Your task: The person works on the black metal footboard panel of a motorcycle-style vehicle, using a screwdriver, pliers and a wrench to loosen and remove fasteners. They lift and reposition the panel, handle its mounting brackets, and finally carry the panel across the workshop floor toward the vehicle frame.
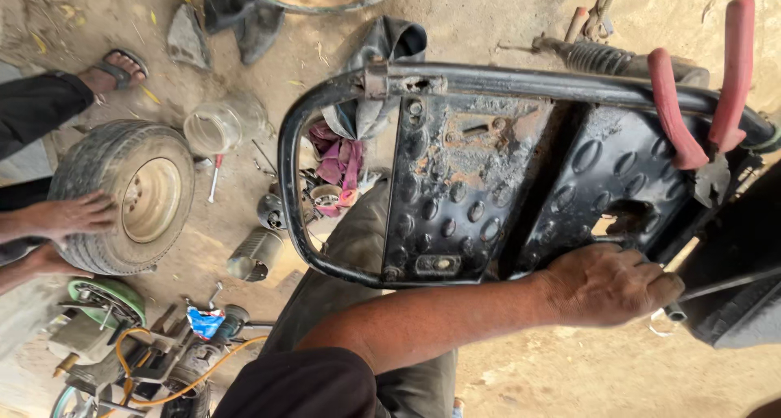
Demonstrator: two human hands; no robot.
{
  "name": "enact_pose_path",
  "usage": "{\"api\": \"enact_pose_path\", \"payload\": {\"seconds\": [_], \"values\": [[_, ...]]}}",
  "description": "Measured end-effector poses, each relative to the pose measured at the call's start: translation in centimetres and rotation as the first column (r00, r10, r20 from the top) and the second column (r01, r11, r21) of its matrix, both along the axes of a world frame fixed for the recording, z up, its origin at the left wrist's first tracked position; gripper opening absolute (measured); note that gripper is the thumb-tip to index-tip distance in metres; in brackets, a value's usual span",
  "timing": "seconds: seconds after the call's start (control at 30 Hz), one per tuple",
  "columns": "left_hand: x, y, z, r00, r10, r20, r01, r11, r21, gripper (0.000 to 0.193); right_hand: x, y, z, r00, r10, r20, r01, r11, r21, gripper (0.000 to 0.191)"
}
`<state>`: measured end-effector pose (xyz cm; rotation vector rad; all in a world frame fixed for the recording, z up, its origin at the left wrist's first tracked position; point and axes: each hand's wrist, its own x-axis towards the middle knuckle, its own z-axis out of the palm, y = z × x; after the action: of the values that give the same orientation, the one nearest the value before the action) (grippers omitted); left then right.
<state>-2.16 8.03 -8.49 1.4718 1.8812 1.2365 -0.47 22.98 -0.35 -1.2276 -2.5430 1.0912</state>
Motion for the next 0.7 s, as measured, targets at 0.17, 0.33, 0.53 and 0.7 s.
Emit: {"api": "enact_pose_path", "payload": {"seconds": [0.17, 0.33, 0.53, 0.7], "values": [[1.3, 0.0, -1.1, 0.987, -0.03, -0.159, 0.031, 1.0, 0.001, 0.011, -5.3, 0.5, 1.1, 0.967, 0.255, -0.006, -0.255, 0.966, 0.043, 0.015], [1.7, 0.2, -1.2, 0.97, -0.026, -0.24, 0.031, 0.999, 0.019, 0.017, -7.7, -0.2, 1.0, 0.928, 0.372, -0.027, -0.368, 0.924, 0.109, 0.02], [0.6, 0.0, 0.0, 0.978, -0.05, -0.205, 0.048, 0.999, -0.014, 0.02, -6.8, -0.9, 1.9, 0.916, 0.339, -0.213, -0.29, 0.928, 0.232, 0.048], [0.4, -0.6, 0.6, 0.997, -0.026, -0.078, 0.029, 0.999, 0.04, 0.003, 1.0, -4.9, 2.9, 0.976, 0.182, -0.123, -0.14, 0.947, 0.288, 0.038]]}}
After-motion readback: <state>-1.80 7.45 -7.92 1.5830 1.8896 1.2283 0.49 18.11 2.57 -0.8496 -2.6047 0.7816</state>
